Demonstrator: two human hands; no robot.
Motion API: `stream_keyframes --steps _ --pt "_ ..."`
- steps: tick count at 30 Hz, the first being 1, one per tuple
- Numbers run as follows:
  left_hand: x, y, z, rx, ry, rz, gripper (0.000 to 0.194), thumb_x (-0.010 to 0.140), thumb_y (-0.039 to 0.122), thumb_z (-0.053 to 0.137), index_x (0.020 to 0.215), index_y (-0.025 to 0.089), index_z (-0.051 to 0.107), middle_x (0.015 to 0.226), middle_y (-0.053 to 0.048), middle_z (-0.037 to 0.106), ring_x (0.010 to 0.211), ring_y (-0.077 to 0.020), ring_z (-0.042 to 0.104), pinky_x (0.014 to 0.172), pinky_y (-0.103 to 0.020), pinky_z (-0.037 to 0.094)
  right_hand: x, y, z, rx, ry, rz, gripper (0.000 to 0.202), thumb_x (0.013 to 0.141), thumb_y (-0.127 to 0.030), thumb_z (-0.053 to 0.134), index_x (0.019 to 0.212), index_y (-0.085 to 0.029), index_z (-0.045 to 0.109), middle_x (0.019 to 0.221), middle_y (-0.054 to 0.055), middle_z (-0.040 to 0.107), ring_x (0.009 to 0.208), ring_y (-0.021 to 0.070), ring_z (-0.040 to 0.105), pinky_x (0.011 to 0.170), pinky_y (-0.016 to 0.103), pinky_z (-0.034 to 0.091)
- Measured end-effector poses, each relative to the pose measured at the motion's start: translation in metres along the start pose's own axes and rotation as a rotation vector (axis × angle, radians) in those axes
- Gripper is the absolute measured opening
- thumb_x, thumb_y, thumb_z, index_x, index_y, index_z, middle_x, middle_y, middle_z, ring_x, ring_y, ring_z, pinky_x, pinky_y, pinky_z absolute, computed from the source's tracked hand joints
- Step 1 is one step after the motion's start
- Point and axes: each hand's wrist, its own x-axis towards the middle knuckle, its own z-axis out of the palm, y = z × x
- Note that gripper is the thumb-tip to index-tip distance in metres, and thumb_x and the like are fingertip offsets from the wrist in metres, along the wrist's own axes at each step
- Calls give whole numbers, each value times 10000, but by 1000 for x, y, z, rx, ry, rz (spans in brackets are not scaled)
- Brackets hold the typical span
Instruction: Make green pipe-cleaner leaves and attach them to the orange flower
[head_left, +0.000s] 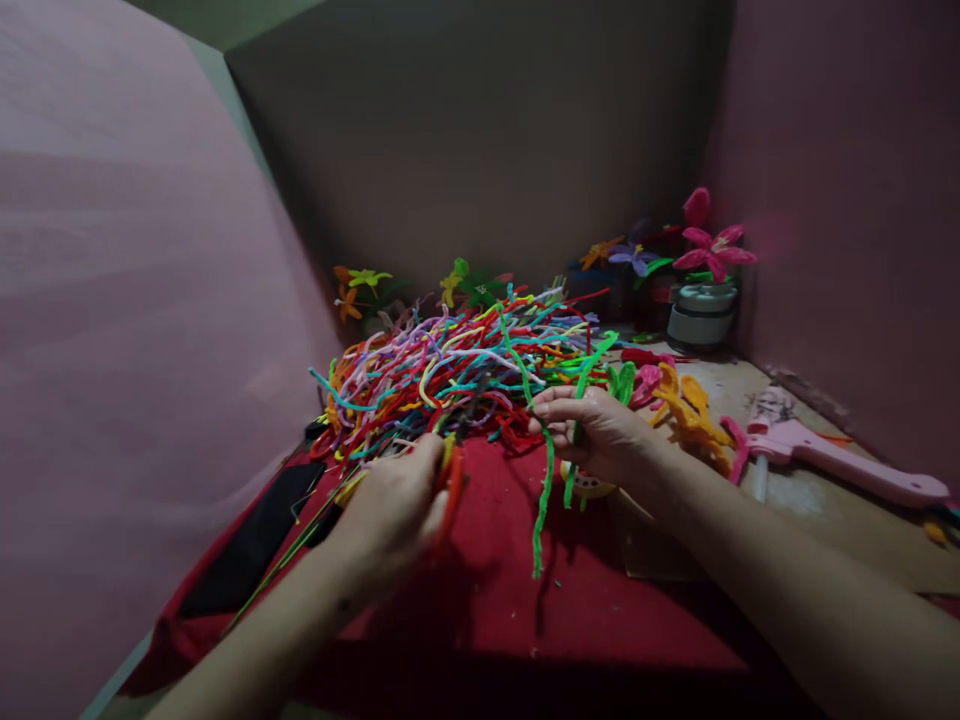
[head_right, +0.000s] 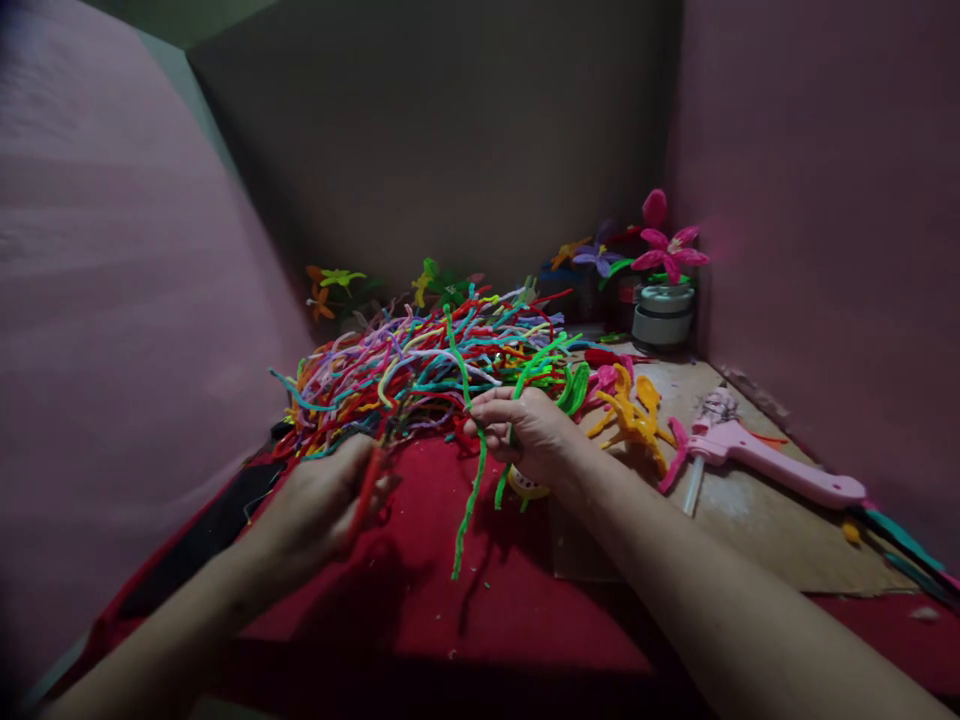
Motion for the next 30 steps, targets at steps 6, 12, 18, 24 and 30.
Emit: stream_keyframes --steps 6,12,18,24,30 --pt "22 37 15 162 28 116 233 810 85 247 903 135 454 833 -110 549 716 -211 555 621 -312 397 2 0 -1 20 19 -55 137 575 -138 639 672 -132 543 578 29 625 353 30 422 298 116 197" --pt "34 28 32 301 105 130 252 814 67 238 907 110 468 797 -117 531 750 -233 560 648 -331 414 1 -4 4 81 95 -81 133 527 -84 603 653 -116 578 463 -11 553 339 38 416 288 118 215" --pt "35 27 33 314 105 133 247 808 65 250 904 104 474 780 -115 527 759 -234 560 659 -328 420 -1 -5 6 32 116 -88 115 550 -106 644 648 -107 584 551 13 597 366 22 427 305 113 262" --pt "38 26 32 389 105 104 311 826 53 191 909 95 489 790 -127 531 752 -239 548 655 -338 413 -3 -5 8 9 136 -78 148 538 -127 682 650 -113 586 521 -1 580 357 19 406 303 124 235" --pt "40 27 33 425 140 70 345 846 67 160 924 91 494 803 -130 535 744 -235 540 662 -344 409 -2 -3 8 -27 156 -110 136 532 -135 682 595 -110 564 490 -4 554 352 25 393 299 135 193"
